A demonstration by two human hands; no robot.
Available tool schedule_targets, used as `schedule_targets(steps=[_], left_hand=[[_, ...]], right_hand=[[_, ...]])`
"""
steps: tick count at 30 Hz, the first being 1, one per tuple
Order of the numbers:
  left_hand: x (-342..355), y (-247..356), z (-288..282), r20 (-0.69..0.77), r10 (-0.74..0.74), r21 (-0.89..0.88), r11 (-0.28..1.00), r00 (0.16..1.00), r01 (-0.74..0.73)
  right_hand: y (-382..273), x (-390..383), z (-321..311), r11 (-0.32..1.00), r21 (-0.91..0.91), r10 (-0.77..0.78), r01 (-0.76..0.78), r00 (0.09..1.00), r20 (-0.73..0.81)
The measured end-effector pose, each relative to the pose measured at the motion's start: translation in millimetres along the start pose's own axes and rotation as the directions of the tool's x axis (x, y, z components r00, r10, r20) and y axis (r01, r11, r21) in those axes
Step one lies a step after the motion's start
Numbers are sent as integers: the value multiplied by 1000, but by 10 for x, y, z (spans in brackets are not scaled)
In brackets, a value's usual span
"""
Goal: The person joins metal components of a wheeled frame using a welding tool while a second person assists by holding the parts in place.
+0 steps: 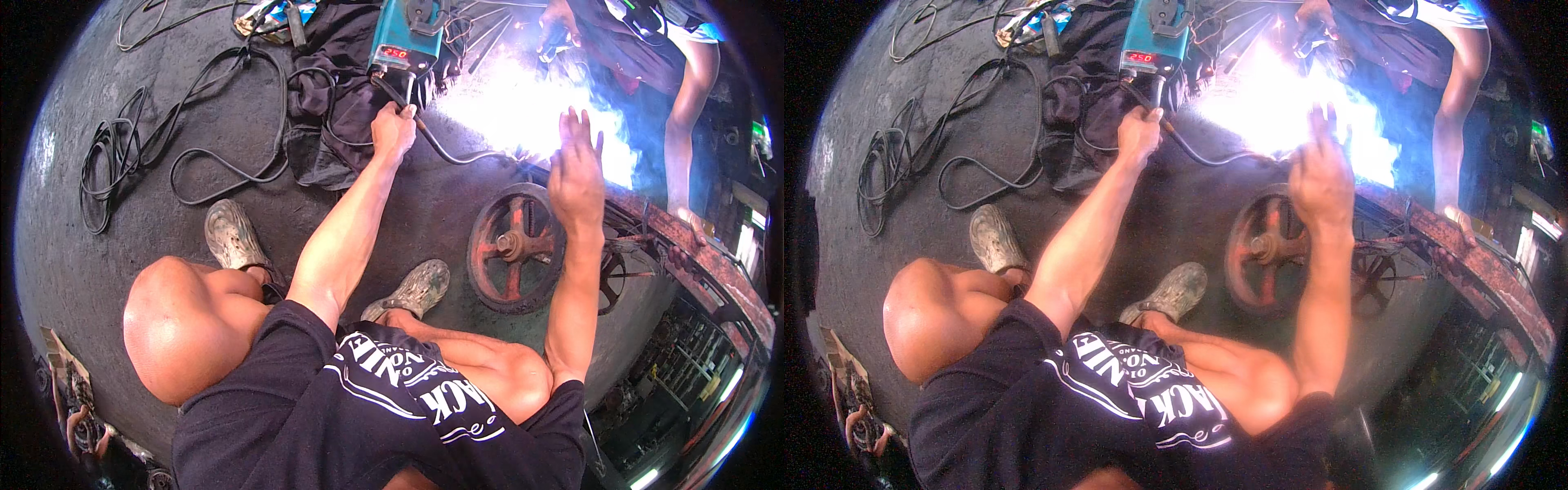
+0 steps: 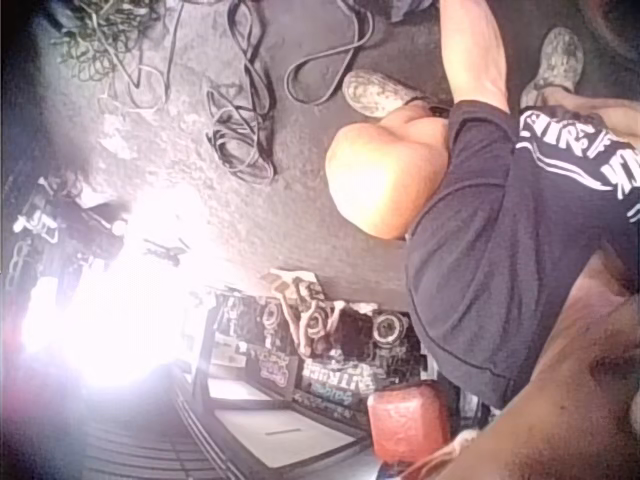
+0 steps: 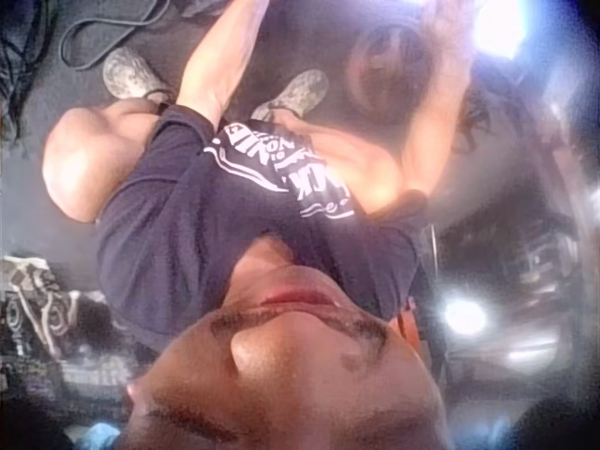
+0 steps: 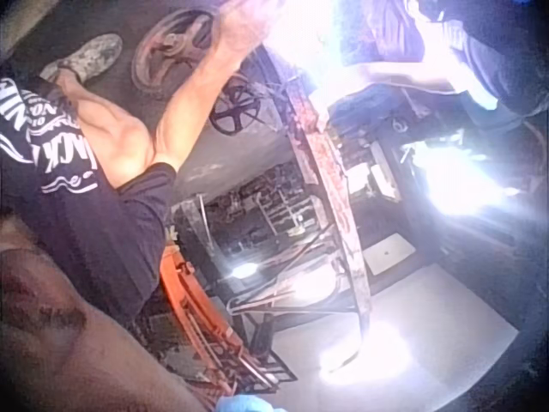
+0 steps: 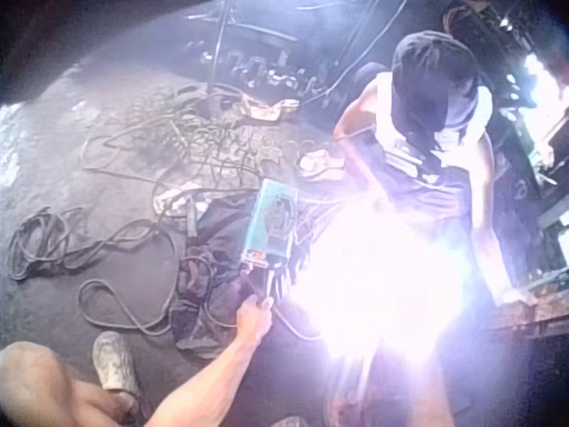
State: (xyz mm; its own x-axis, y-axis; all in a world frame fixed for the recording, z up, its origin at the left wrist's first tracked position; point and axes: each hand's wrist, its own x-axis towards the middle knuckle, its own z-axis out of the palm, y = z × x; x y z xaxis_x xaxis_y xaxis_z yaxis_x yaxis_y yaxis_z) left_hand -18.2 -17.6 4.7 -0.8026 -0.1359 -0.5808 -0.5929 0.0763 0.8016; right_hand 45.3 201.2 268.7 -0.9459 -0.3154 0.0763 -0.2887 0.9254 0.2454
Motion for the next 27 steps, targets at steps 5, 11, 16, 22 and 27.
schedule_targets(steps=[5, 11, 16, 22, 27], left_hand=[[-3, -11, -14, 23, 15, -25, 1000, 1000, -14], [-70, 48, -26, -57, 69, 52, 996, 996, -66], [-90, 136, -77, 30, -2, 43, 999, 1000, 1], [-127, 178, -111, 46, -13, 67, 998, 999, 9], [-83, 111, -57, -54, 30, 62, 998, 998, -27]], right_hand=[[-138, -30, 129, 981, 149, 101, -128, 979, 174], [152, -47, 37, 877, 471, 144, -89, 986, -82], [416, -98, -137, 991, -58, 118, -123, 989, -84], [207, -89, -23, 997, -18, 76, -77, 996, -48], [54, -46, 19, 997, 71, 14, -16, 1000, 25]])
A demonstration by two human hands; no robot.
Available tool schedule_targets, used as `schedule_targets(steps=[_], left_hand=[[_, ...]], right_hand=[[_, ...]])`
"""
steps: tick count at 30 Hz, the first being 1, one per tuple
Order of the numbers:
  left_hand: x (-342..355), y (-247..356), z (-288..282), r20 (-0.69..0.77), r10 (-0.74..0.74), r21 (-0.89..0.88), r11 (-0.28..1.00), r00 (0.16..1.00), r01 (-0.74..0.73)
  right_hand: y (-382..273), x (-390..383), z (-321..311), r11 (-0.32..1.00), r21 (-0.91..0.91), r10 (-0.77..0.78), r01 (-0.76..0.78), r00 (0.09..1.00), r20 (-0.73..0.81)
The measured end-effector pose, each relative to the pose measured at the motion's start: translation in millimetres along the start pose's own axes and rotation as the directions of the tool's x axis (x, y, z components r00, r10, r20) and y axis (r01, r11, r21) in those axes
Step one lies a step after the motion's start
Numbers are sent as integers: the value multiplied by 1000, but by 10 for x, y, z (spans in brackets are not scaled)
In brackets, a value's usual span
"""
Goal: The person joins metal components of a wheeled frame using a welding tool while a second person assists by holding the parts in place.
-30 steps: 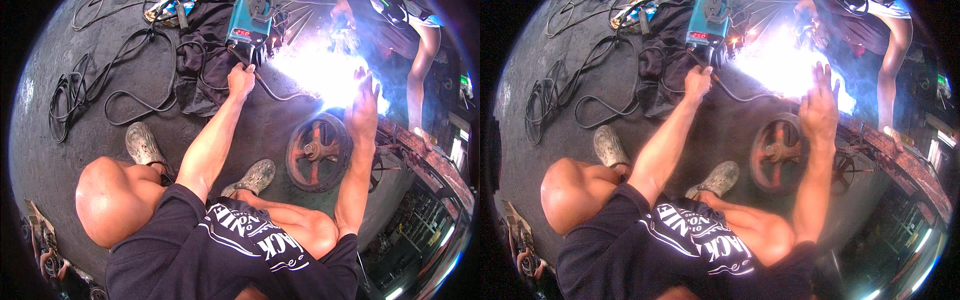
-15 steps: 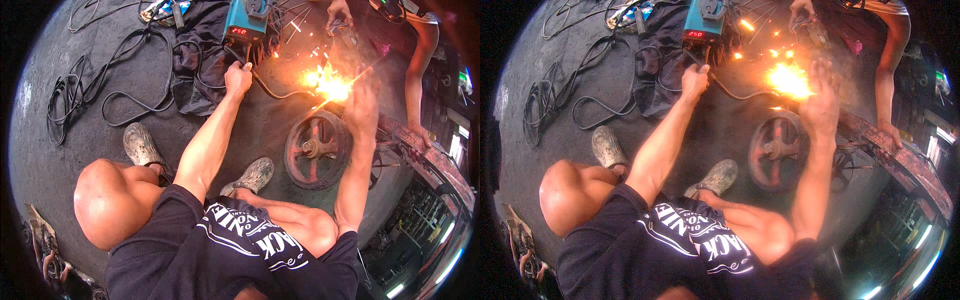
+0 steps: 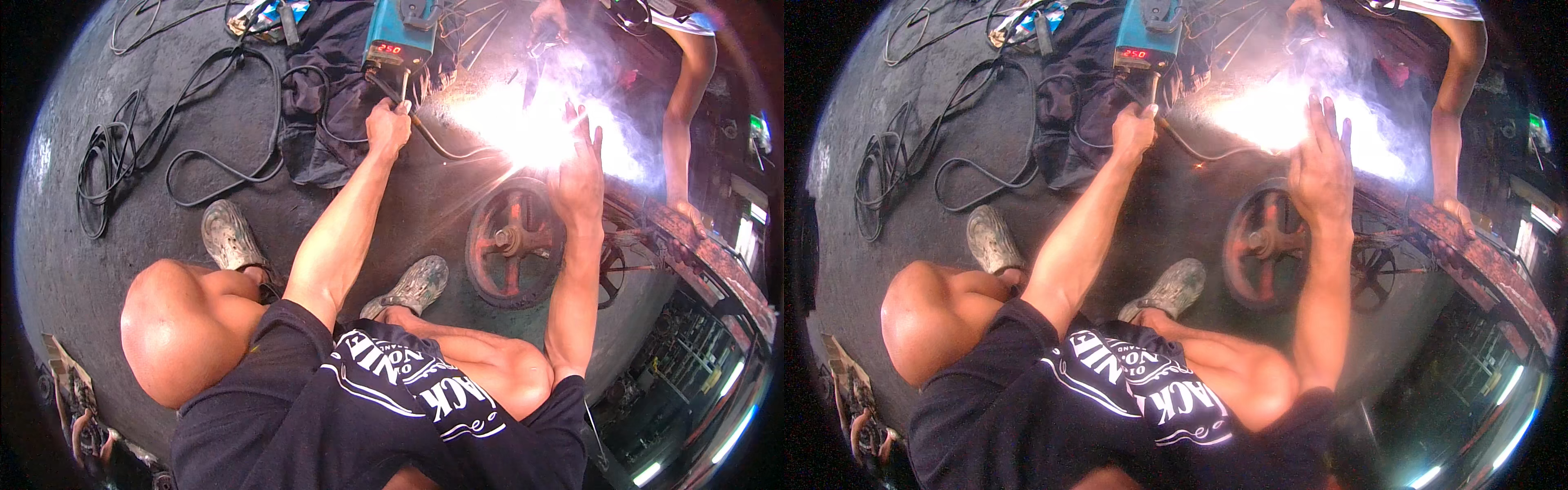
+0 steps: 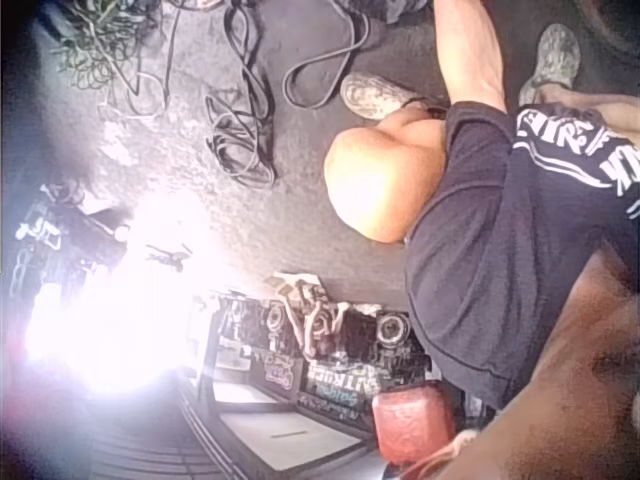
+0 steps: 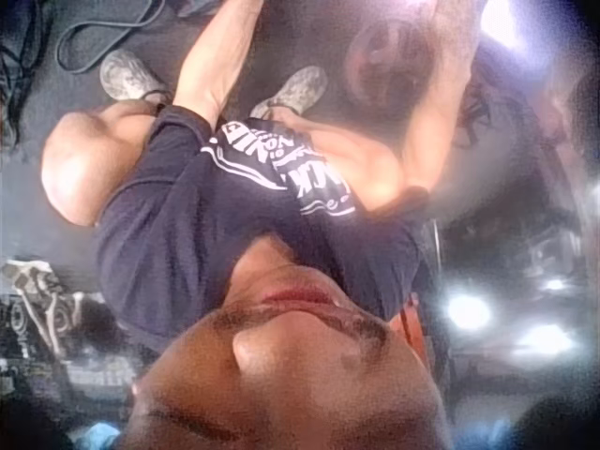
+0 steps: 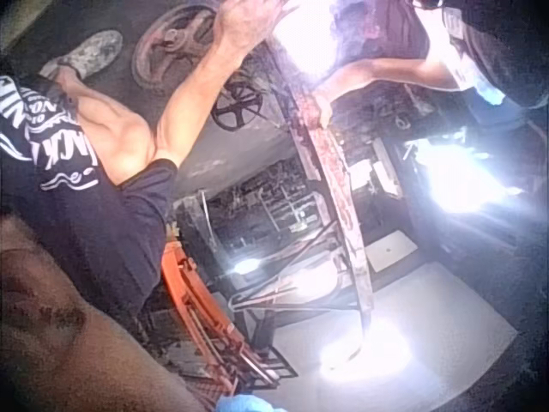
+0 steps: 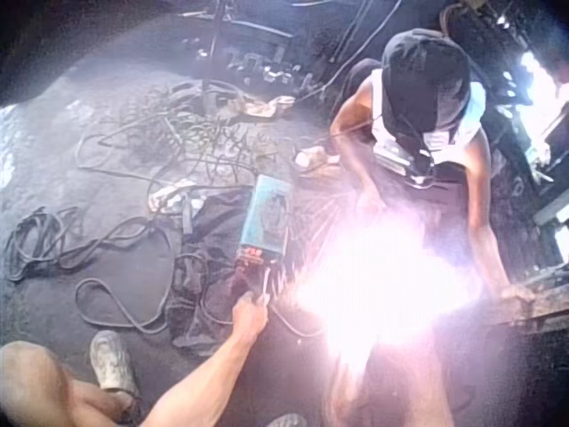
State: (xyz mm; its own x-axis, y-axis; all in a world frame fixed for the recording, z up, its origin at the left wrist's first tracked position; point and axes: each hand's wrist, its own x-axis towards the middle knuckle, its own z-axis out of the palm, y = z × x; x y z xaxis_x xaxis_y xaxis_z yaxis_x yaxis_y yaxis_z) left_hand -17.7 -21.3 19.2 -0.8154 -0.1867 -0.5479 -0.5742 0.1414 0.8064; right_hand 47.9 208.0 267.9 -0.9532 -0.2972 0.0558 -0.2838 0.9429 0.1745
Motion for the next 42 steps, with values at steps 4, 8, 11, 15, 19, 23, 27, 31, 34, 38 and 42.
schedule_targets(steps=[4, 8, 11, 15, 19, 23, 27, 31, 34, 38, 42], left_hand=[[43, -51, 34, 47, -54, -16, 998, 997, 55], [63, -97, 44, 73, -13, -34, 999, 997, 15], [88, -136, 46, 134, -43, -97, 994, 990, 56], [119, -141, 70, 110, -30, -50, 998, 994, 35], [82, -115, 56, 71, -22, -61, 998, 997, 26], [48, -57, 27, 67, 11, -32, 999, 998, -9], [24, -17, 6, 74, -30, -43, 999, 997, 34], [16, -21, -4, 84, -23, -40, 999, 996, 27], [30, -36, 9, 89, -28, -50, 998, 996, 32], [46, -53, 33, 54, -36, -35, 999, 998, 38], [53, -70, 35, 71, -19, -35, 999, 997, 22]], right_hand=[[115, 14, -85, 997, -20, 70, -70, 997, -34], [191, -15, -102, 995, -58, 85, -87, 996, -34], [213, -41, -102, 996, -91, 19, -22, 999, -40], [242, -57, -112, 998, -63, 28, -32, 997, -67], [241, -60, -101, 996, -89, -14, 9, 998, -54], [215, -51, -93, 998, -63, -2, -1, 999, -54], [205, -47, -115, 998, -60, -14, 10, 998, -59], [196, -34, -101, 994, -87, 55, -61, 997, -63], [170, -28, -83, 998, -30, 48, -51, 995, -82], [103, -8, -44, 998, -22, 65, -64, 996, 56], [52, 15, -7, 998, 41, 53, -52, 998, -16]])
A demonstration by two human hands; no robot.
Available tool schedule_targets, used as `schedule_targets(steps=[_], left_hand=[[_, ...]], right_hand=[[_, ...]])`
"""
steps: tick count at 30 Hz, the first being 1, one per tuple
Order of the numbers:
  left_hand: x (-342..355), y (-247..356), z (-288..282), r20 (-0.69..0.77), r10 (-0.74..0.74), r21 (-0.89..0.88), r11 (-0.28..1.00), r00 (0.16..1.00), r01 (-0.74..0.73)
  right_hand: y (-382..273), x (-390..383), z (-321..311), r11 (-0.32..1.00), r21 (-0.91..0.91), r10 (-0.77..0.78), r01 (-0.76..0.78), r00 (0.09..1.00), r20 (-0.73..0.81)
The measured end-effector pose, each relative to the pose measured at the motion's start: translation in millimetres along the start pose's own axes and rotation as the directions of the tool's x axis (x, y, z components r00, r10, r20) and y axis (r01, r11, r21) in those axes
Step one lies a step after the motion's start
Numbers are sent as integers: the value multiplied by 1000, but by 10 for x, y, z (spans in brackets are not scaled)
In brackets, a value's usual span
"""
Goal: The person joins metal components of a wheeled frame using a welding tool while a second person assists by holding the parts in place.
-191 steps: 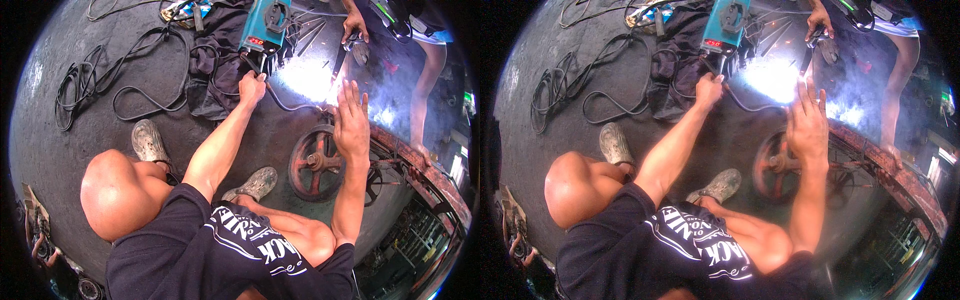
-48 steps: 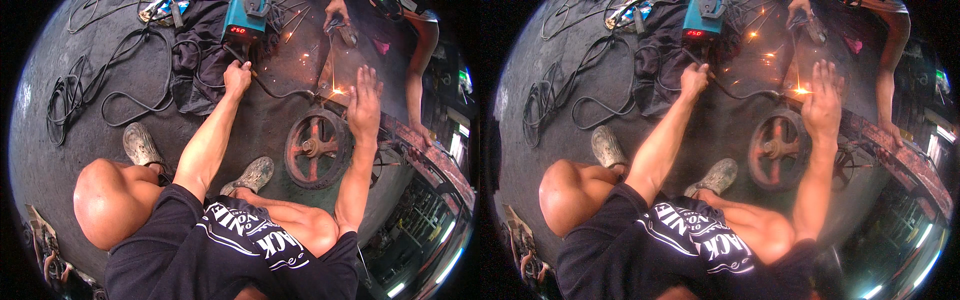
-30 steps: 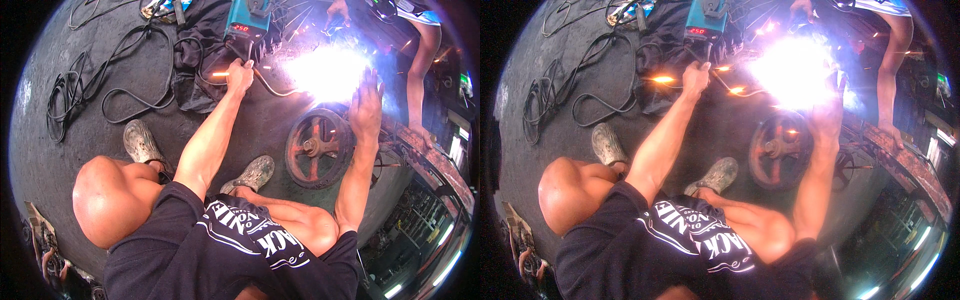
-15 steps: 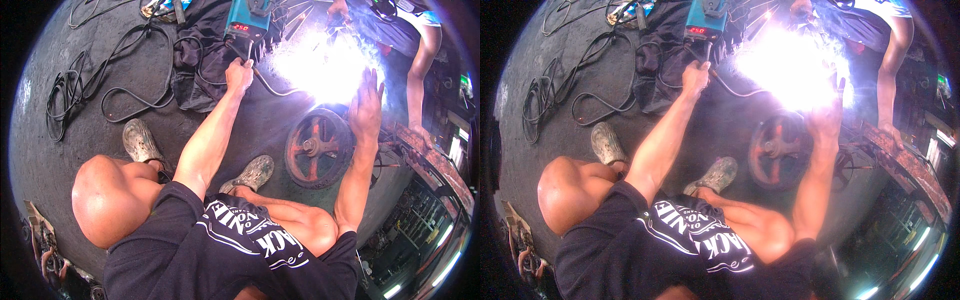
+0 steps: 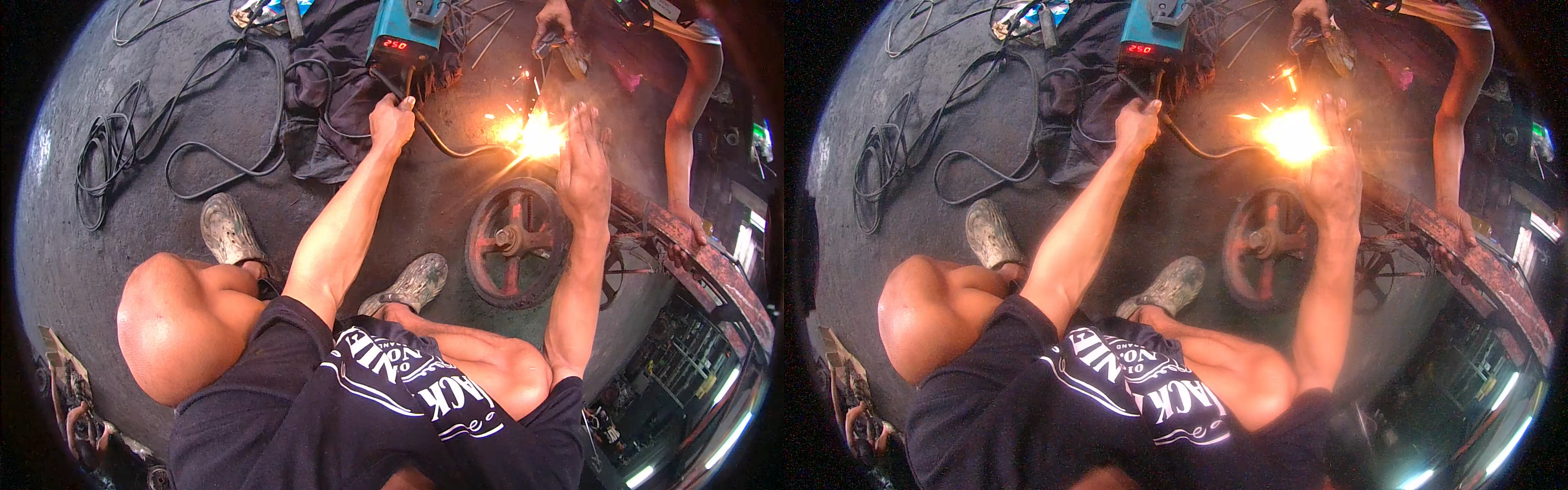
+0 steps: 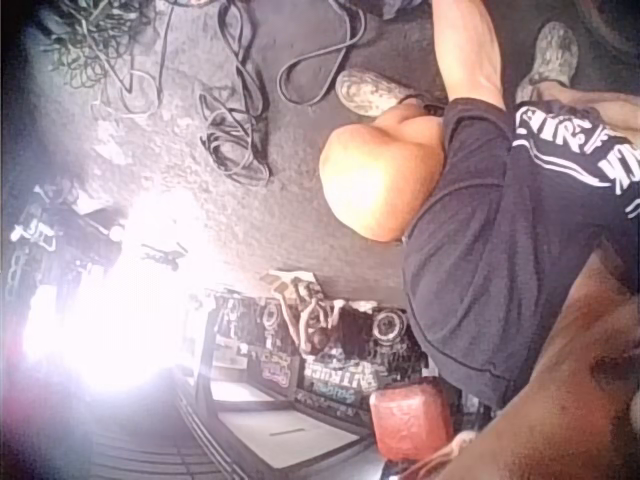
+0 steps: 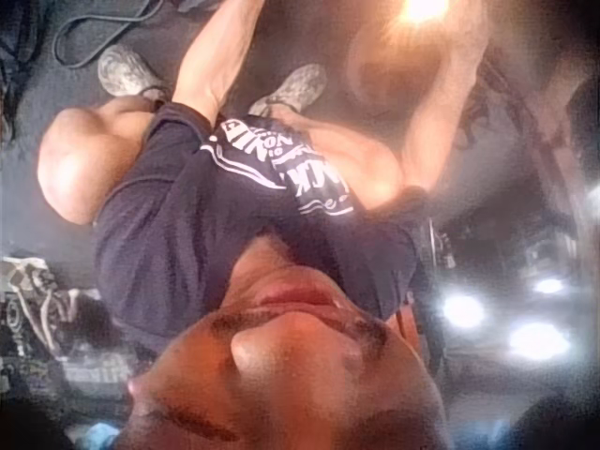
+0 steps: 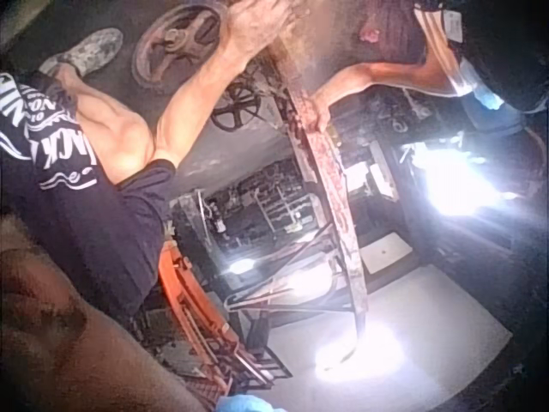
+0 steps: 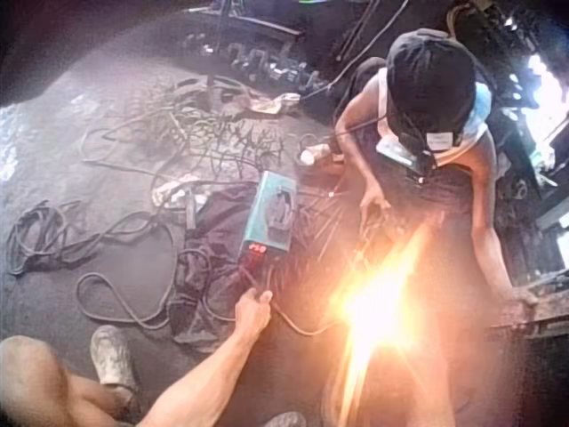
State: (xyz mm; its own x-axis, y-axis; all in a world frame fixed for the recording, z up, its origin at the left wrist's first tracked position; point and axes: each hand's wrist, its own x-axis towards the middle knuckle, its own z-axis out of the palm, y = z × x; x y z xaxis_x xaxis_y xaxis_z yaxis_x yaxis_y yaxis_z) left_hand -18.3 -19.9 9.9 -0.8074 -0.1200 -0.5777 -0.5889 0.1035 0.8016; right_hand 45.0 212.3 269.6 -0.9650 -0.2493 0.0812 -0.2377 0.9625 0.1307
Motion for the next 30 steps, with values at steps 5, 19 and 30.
schedule_targets(steps=[5, 19, 30], left_hand=[[44, -30, 39, -13, 8, -4, 1000, 1000, -8], [-88, 116, -58, 37, -62, -7, 998, 997, 62], [-66, 105, -62, 59, -56, 17, 998, 997, 55]], right_hand=[[24, -8, -14, 1000, -8, 4, -4, 1000, 24], [-213, 57, 77, 999, -9, -53, 53, 998, 21], [-328, 82, 162, 996, 32, -82, 81, 997, 15]])
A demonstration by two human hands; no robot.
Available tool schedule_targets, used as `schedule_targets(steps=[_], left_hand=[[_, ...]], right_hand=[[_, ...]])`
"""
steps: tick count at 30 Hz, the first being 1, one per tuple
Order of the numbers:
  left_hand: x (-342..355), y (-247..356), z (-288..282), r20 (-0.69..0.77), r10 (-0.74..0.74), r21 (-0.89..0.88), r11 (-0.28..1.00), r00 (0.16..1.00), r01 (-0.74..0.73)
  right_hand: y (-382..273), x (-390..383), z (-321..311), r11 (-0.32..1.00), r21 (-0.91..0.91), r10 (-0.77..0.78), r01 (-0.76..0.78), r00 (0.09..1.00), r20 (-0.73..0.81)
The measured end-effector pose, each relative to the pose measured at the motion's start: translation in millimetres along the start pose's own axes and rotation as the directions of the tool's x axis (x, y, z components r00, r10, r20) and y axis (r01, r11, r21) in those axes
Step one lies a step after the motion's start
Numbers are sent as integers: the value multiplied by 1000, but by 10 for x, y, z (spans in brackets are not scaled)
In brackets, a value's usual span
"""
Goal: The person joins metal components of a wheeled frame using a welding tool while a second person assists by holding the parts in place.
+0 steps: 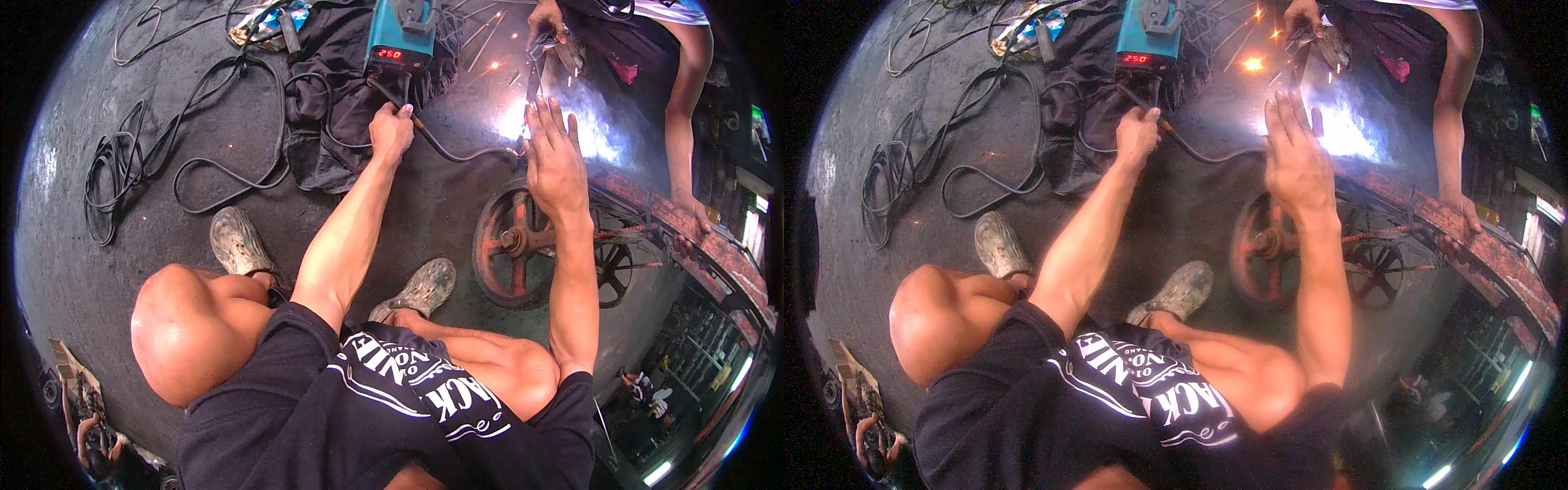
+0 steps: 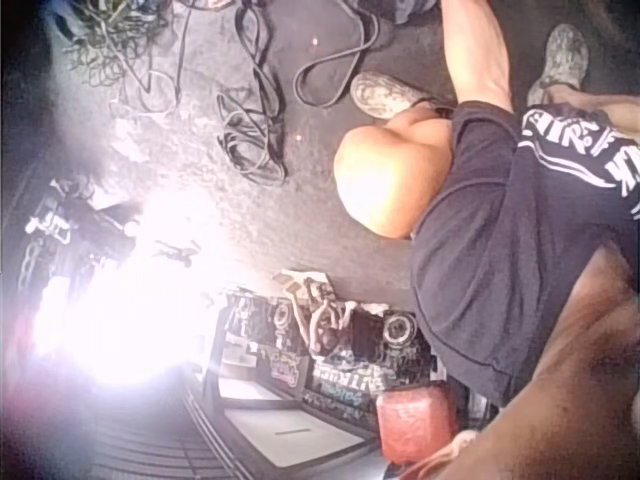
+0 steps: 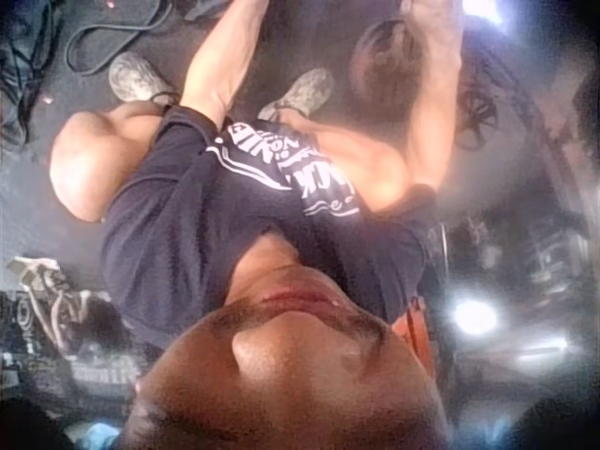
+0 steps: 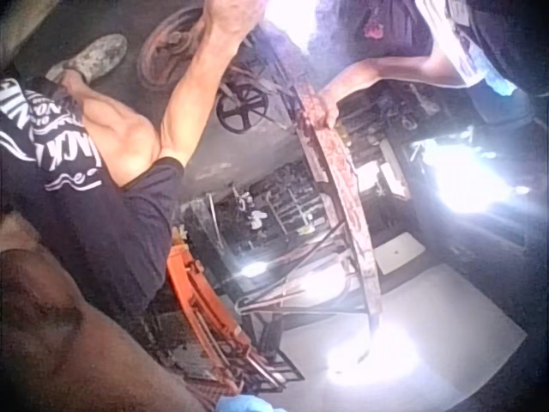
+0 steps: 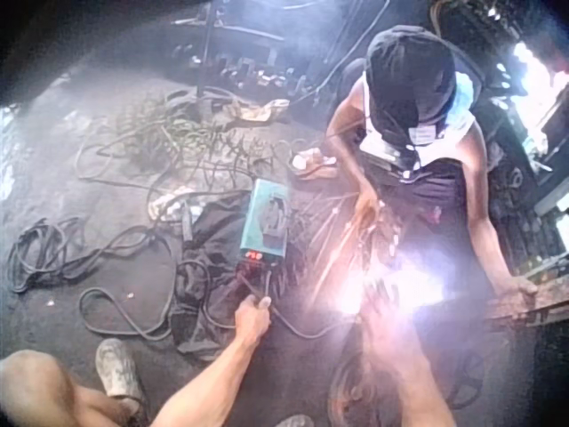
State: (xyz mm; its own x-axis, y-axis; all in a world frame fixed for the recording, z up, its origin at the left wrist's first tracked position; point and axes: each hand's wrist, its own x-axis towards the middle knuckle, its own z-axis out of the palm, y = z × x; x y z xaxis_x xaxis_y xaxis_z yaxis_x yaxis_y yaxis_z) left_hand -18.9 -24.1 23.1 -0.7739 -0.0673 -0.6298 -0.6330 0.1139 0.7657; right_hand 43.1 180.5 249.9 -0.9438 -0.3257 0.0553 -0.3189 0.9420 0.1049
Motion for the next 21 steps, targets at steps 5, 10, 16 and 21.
schedule_targets(steps=[5, 10, 16, 21], left_hand=[[-20, 29, 1, -56, 22, 13, 1000, 998, -21], [-14, 14, 6, -41, 17, -7, 1000, 999, -17], [82, -74, 43, -31, 48, -44, 998, 998, -49], [62, -63, 42, -39, 21, -24, 999, 999, -22]], right_hand=[[20, -4, 1, 998, -63, -28, 28, 1000, 8], [64, -2, -17, 999, -15, 29, -28, 999, 25], [69, 2, -45, 999, -47, 19, -19, 1000, 0], [64, 3, -53, 997, -80, 6, -5, 1000, 7]])
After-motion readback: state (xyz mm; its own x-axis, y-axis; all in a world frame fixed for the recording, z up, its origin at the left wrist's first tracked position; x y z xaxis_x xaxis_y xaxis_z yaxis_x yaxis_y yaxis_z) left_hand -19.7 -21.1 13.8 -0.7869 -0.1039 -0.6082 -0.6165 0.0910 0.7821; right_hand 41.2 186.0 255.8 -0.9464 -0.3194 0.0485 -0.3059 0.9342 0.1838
